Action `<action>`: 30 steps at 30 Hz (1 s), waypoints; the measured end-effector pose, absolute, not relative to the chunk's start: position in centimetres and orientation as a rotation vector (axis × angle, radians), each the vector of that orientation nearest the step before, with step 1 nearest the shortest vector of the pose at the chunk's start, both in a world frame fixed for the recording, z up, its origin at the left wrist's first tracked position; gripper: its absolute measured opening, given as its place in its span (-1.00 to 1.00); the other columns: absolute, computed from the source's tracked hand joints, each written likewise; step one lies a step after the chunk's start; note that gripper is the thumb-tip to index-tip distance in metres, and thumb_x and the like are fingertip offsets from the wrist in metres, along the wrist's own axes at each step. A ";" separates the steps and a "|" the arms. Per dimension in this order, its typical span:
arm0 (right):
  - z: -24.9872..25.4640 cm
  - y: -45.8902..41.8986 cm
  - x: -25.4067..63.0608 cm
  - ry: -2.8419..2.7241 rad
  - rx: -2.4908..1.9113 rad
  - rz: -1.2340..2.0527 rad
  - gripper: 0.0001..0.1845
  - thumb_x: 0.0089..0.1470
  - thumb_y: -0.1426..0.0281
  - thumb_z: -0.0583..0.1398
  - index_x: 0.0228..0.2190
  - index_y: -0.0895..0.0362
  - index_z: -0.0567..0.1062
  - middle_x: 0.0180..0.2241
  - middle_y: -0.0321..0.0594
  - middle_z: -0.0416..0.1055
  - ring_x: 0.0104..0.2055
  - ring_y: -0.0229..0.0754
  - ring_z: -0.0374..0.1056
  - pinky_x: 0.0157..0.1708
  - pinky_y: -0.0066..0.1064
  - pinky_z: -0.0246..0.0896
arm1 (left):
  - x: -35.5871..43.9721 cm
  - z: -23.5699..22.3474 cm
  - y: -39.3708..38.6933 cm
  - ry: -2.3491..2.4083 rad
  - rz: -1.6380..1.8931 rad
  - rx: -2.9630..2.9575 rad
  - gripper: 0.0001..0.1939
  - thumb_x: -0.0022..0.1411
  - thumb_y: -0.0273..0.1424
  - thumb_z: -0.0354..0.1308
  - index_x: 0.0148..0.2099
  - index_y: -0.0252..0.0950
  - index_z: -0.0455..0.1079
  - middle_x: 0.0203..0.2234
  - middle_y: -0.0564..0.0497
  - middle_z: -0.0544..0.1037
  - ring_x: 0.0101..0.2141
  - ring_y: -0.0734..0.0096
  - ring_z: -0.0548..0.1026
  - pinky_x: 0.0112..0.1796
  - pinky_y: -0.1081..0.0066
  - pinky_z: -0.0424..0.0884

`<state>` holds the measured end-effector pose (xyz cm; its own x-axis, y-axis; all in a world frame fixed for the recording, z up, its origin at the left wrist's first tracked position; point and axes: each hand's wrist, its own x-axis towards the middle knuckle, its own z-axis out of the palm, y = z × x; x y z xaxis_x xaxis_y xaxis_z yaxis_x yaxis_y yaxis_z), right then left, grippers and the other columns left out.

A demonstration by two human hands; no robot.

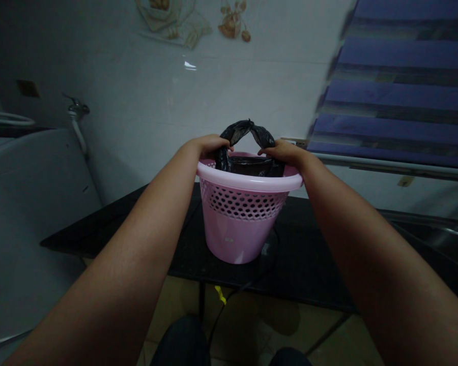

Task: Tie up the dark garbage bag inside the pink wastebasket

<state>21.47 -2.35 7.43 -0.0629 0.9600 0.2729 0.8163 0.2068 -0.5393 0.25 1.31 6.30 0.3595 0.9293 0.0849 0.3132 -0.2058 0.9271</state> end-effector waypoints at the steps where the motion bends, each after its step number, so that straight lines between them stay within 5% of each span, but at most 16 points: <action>1: 7.4 -2.3 21.5 -1.910 -1.643 0.336 -0.78 0.04 0.53 0.15 -0.24 0.31 0.50 -0.36 -0.08 0.39 -0.48 -0.29 0.27 -0.48 -0.50 0.20 | 0.3 6.3 1.3 1.113 0.861 1.725 -0.72 -0.06 -0.52 0.04 -0.23 -0.39 0.41 -0.65 0.01 0.33 -0.56 0.39 0.36 -0.41 0.45 0.30; 30: 7.1 -1.6 21.9 -1.899 -1.613 0.351 -0.79 0.01 0.50 0.21 -0.25 0.32 0.48 -0.43 -0.10 0.40 -0.45 -0.24 0.31 -0.40 -0.45 0.27 | 0.3 6.3 1.1 1.109 0.843 1.697 -0.71 -0.05 -0.54 0.05 -0.22 -0.44 0.42 -0.58 -0.06 0.43 -0.51 0.36 0.42 -0.39 0.44 0.32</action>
<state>21.95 -1.62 7.10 -0.0666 0.9578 0.2797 0.7944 0.2205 -0.5660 0.34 1.13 6.27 0.3622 0.9301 0.0608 0.3070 -0.1807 0.9344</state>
